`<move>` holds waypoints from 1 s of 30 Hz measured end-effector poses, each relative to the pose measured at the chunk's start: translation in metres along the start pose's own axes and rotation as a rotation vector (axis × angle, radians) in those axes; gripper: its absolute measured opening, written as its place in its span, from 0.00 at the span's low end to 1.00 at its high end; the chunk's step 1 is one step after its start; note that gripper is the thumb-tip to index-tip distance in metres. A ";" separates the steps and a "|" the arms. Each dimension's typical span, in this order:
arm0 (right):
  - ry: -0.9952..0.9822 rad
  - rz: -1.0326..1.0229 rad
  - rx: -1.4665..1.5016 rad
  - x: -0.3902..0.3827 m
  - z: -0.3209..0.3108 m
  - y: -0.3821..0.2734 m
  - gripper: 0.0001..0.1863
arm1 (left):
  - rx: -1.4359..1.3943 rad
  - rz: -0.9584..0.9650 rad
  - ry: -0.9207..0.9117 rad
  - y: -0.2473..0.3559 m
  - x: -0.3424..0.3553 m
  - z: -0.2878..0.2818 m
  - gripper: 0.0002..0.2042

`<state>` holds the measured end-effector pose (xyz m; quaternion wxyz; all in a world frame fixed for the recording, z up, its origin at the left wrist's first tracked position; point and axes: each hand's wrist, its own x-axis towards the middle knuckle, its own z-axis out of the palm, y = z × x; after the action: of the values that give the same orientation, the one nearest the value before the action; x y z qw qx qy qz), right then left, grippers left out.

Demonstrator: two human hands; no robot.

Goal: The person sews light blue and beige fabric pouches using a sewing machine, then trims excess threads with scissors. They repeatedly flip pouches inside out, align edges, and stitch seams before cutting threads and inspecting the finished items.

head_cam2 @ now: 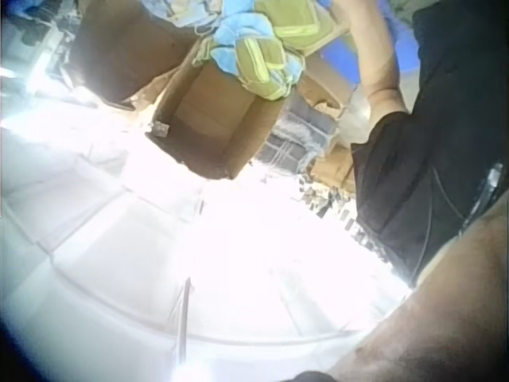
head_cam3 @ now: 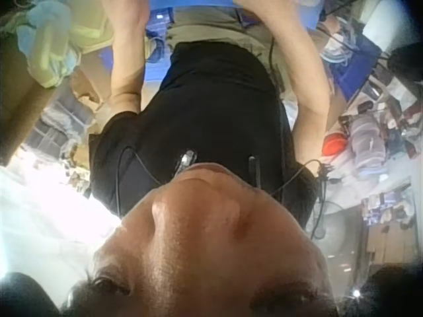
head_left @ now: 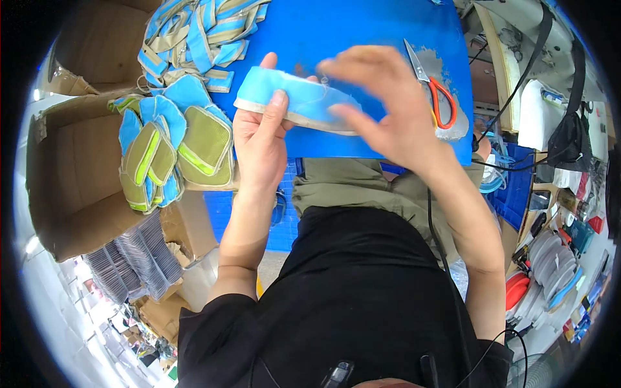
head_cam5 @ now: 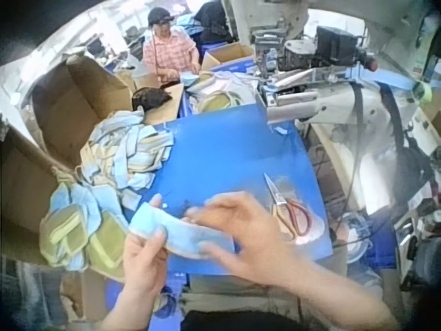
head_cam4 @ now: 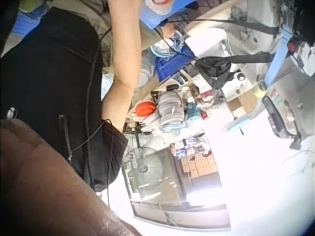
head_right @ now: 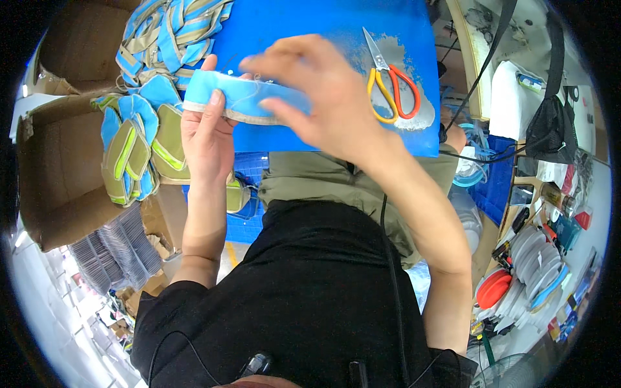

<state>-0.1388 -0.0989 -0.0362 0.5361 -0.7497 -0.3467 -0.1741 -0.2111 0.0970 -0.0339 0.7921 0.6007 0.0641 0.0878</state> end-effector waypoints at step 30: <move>-0.123 0.448 0.472 -0.049 0.003 -0.010 0.19 | -0.029 0.000 -0.091 -0.013 0.002 -0.004 0.39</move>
<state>-0.1810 -0.1105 -0.0614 0.6981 -0.6714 -0.2357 0.0792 -0.2097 0.0979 -0.0476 0.8027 0.5927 0.0265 0.0614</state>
